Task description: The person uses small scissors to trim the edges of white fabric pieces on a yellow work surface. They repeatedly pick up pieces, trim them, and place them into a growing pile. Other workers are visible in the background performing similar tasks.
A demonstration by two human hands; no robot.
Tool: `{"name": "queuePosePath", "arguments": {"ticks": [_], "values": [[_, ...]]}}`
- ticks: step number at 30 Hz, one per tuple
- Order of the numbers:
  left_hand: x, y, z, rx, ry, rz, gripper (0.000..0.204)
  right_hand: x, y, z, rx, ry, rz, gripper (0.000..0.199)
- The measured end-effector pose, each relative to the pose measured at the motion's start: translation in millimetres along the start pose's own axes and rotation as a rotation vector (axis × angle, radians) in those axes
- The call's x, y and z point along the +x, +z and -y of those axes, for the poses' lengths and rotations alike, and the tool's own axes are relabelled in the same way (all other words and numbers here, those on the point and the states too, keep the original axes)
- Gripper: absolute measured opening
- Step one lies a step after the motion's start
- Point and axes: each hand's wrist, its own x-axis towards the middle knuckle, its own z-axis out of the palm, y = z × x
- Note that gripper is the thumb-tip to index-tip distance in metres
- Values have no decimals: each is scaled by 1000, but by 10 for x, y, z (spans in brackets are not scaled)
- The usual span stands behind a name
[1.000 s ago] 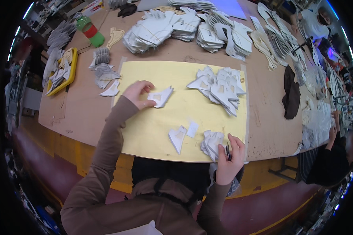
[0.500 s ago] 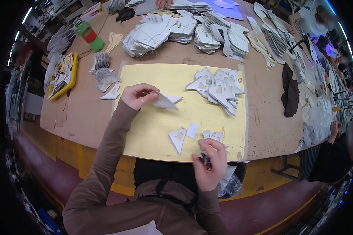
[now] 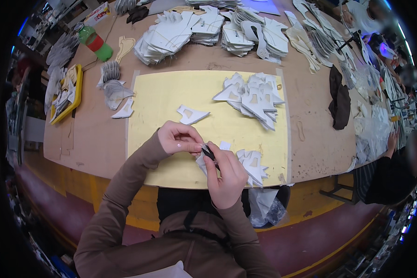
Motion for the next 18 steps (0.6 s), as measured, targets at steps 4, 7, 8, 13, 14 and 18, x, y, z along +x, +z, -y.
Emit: {"name": "queuePosePath", "arguments": {"ticks": [4, 7, 8, 13, 14, 18], "values": [[4, -2, 3, -45, -29, 57, 10, -21, 10, -55, -21, -37, -27, 25], [13, 1, 2, -51, -42, 66, 9, -26, 8, -76, 26, -42, -35, 25], [15, 0, 1, -52, -45, 74, 9, -28, 1, -80, 40, -38, -34, 25], [14, 3, 11, -43, -52, 83, 11, -49, -38, -71, 88, 18, -9, 24], [16, 4, 15, -34, -46, 86, 11, -55, -41, -67, 111, 28, -6, 24], [19, 14, 34, -43, -27, 91, 11, -72, -31, -50, 151, 71, -13, 23]]}}
